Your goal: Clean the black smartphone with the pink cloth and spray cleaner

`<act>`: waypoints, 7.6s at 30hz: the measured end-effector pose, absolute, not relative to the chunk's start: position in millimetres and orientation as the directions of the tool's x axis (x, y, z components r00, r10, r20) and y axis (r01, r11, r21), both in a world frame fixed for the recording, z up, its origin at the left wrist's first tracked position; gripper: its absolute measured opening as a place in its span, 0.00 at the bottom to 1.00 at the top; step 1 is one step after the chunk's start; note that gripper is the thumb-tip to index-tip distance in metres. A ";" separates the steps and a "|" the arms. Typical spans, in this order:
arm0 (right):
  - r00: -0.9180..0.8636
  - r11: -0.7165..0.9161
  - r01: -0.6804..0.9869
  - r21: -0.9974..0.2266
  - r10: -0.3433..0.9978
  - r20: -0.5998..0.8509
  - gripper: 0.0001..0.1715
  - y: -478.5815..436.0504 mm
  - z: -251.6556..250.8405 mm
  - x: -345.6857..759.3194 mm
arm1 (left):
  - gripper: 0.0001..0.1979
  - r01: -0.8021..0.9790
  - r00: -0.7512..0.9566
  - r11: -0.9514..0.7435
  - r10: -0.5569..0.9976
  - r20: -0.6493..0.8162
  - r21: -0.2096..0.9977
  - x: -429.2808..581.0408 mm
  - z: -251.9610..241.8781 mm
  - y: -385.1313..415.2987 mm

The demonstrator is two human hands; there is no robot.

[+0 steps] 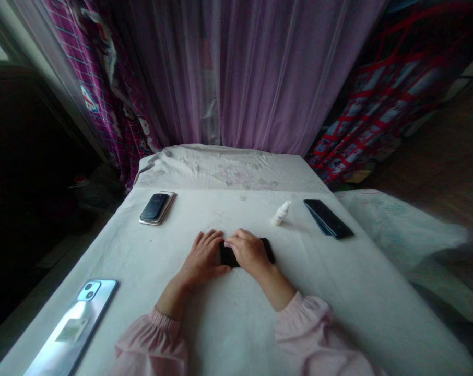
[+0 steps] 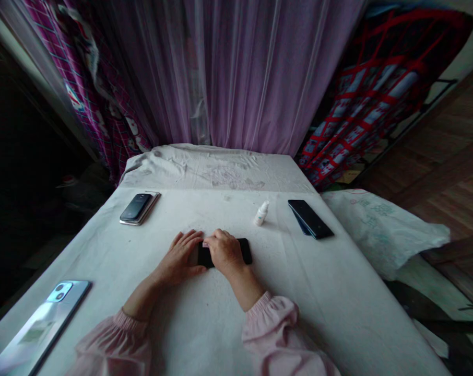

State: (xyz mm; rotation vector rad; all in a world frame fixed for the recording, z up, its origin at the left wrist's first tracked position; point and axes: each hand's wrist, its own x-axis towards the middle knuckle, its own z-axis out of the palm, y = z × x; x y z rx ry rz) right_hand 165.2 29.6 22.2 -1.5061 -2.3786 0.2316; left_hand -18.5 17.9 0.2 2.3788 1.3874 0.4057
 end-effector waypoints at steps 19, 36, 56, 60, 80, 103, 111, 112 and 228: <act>-0.414 0.447 0.844 -0.295 0.894 0.171 0.12 26.2 19.8 156.4 | 0.43 0.763 0.496 -0.467 0.866 0.058 0.446 -21.0 -2.4 20.0; -0.569 0.569 0.698 -0.435 0.809 0.146 0.08 3.9 21.2 172.5 | 0.38 0.757 0.490 -0.472 0.867 0.085 0.451 -21.2 -4.7 19.5; -0.577 0.609 0.721 -0.330 0.792 0.200 0.09 4.5 21.1 173.2 | 0.38 0.759 0.499 -0.480 0.863 0.080 0.440 -21.0 -4.4 18.6; -0.568 0.610 0.719 -0.332 0.792 0.225 0.10 2.4 19.4 198.2 | 0.39 0.743 0.510 -0.487 0.856 0.082 0.459 -22.2 -1.9 18.4; -0.284 0.416 0.791 -0.448 0.899 0.334 0.12 1.0 -0.1 270.2 | 0.32 0.735 0.448 -0.481 0.874 0.190 0.479 -27.2 -11.5 24.5; -0.353 0.412 0.797 -0.443 0.911 0.212 0.09 54.5 13.5 201.2 | 0.47 0.854 0.311 -0.347 0.938 0.154 0.388 1.3 -11.1 12.0; -0.378 0.411 0.836 -0.362 0.912 0.161 0.11 94.6 19.0 178.0 | 0.47 0.863 0.312 -0.327 0.944 0.102 0.384 2.1 -8.8 11.9; -0.375 0.408 0.840 -0.357 0.913 0.161 0.11 94.9 19.4 179.3 | 0.47 0.864 0.310 -0.326 0.945 0.106 0.384 1.3 -10.4 12.7; -0.283 0.485 0.717 -0.501 0.859 0.427 0.12 -7.0 -8.1 242.2 | 0.42 0.816 0.421 -0.417 0.903 0.084 0.400 -27.0 -7.2 7.9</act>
